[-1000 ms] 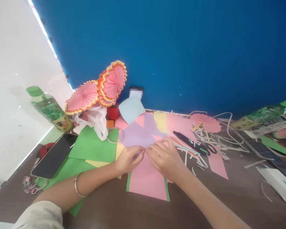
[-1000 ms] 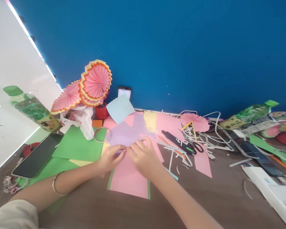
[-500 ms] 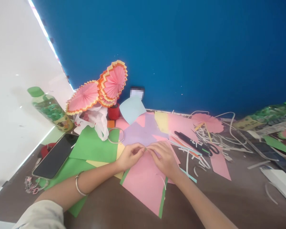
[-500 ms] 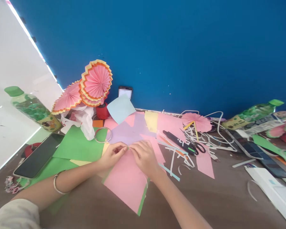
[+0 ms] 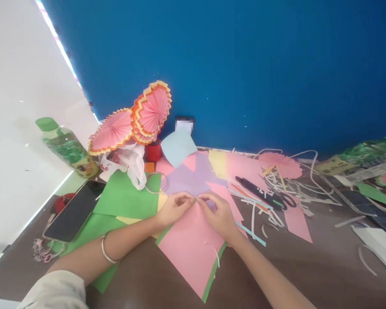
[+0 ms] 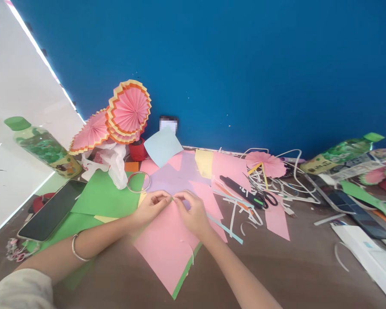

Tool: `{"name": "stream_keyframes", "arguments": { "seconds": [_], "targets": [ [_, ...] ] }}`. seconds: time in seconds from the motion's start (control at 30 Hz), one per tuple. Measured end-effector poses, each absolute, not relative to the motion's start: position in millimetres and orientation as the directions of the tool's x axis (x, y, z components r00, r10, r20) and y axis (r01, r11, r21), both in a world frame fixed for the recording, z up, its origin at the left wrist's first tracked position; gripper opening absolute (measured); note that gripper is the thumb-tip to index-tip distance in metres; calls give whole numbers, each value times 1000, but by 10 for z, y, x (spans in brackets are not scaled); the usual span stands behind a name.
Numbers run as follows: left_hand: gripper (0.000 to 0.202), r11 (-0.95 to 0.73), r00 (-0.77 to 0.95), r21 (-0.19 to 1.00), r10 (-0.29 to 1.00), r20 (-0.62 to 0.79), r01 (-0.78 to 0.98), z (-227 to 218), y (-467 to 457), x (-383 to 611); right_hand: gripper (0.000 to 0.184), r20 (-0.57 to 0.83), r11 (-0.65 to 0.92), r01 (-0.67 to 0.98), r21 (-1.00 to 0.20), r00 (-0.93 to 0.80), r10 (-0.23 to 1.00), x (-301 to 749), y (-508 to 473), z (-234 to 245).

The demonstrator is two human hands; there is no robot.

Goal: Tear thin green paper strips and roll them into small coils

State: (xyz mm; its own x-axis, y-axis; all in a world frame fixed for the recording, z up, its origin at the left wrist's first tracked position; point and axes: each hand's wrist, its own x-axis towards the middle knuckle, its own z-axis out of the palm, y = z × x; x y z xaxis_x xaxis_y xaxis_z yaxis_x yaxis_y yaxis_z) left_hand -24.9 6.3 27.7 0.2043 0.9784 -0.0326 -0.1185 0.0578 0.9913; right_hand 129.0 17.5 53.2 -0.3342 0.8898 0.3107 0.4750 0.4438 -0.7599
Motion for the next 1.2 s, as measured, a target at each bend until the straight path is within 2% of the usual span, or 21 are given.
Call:
{"name": "stream_keyframes", "arguments": {
  "seconds": [0.2, 0.33, 0.47, 0.57, 0.67, 0.77, 0.93, 1.03, 1.1, 1.2],
  "targets": [
    [21, 70, 249, 981, 968, -23, -183, 250, 72, -236, 11, 276, 462, 469, -752, -413, 868, 1329, 200, 554],
    [15, 101, 218, 987, 973, -72, -127, 278, 86, -251, 12, 235, 355, 405, -842, -317, 919, 1343, 227, 534],
    [16, 173, 153, 976, 976, -152, -131, 274, 113, -281, 15, 239, 238, 244, -940, -29, 971, 1474, 320, 529],
    [22, 241, 168, 955, 962, -213, -170, 231, 127, -289, 17, 106, 106, 71, -992, -2, 994, 1598, 370, 525],
    [29, 257, 155, 948, 961, -229, -189, 167, 143, -285, 15, -33, -35, -117, -993, -18, 999, 1687, 371, 506],
    [35, 237, 133, 947, 968, -212, -218, 115, 165, -282, 14, -99, -90, -208, -974, 29, 995, 1765, 349, 474],
    [42, 205, 106, 955, 977, -186, -213, 147, 168, -283, 19, -102, -62, -216, -974, 178, 979, 2061, 283, 428],
    [39, 173, 105, 971, 982, -158, -165, 195, 139, -269, 25, -108, -47, -202, -978, 305, 946, 2429, 245, 406],
    [35, 126, 101, 987, 988, -116, -99, 199, 125, -259, 29, -90, -25, -160, -987, 408, 909, 2739, 235, 385],
    [31, 27, 68, 1000, 997, -27, -1, 158, 136, -253, 27, -37, -24, -33, -999, 525, 850, 3213, 253, 344]
  ]
}}
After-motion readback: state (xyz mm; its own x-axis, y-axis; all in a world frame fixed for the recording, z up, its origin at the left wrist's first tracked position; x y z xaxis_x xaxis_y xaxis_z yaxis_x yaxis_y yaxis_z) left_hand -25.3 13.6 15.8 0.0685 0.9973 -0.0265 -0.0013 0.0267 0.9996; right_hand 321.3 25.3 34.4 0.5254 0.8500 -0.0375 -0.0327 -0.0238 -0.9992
